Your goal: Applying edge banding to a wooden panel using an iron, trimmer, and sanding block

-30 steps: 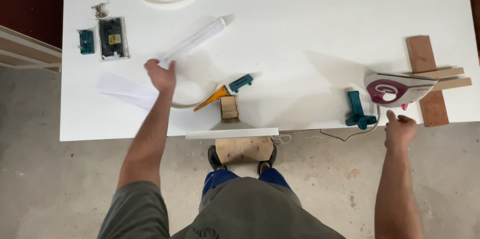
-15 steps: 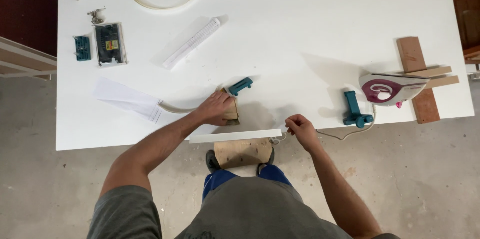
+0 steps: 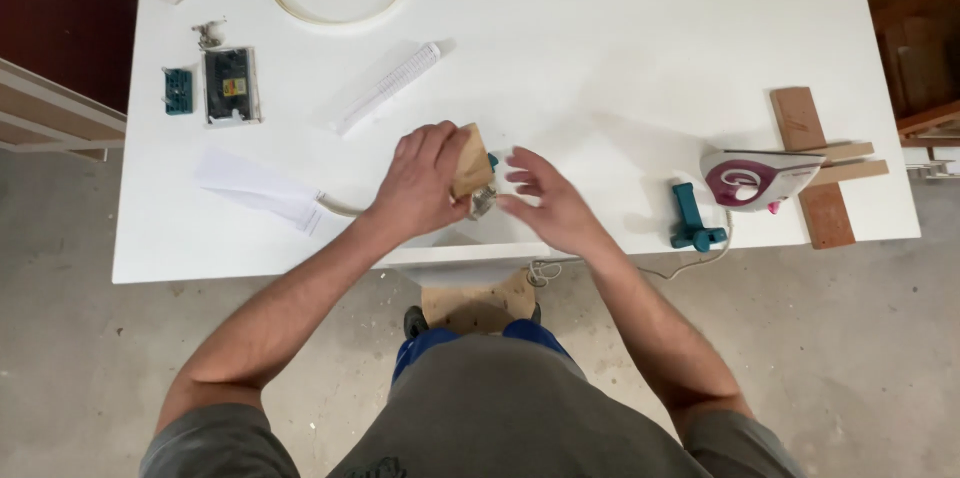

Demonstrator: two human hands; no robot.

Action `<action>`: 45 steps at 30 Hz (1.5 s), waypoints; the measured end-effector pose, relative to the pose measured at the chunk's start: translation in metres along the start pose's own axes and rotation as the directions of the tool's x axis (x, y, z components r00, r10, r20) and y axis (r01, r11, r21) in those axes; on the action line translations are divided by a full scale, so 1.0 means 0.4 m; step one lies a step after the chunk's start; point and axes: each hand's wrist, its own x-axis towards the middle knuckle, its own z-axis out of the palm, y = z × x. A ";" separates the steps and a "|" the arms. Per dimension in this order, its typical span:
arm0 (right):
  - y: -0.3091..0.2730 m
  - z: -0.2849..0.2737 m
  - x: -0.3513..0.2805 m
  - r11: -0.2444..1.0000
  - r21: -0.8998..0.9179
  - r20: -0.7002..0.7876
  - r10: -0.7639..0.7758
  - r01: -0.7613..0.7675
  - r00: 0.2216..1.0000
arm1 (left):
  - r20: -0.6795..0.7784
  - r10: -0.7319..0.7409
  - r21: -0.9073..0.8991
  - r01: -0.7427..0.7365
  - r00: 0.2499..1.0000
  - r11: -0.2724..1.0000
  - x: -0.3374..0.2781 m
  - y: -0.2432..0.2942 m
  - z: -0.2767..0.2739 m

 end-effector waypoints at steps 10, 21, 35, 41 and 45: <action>-0.037 -0.025 -0.035 0.878 -0.461 0.364 0.055 0.129 0.930 | -0.390 -0.141 -0.469 -0.064 0.910 0.881 -0.231 0.089 -0.102; 0.059 -0.101 -0.023 0.367 -0.808 0.577 0.333 0.461 0.745 | 0.106 -0.500 -0.889 0.307 0.859 0.339 -0.439 -0.052 0.183; -0.001 0.124 0.054 0.355 -0.755 0.656 0.407 0.551 0.636 | 0.273 -0.560 -0.876 0.442 0.782 0.191 -0.439 -0.046 0.286; -0.009 0.276 0.108 0.377 -0.694 0.720 0.375 0.614 0.584 | 0.178 -0.566 -0.935 0.317 0.805 0.157 -0.418 -0.018 0.244; -0.045 0.364 0.121 0.387 -0.672 0.740 0.367 0.631 0.564 | 0.223 -0.561 -0.930 0.346 0.797 0.122 -0.460 -0.049 0.350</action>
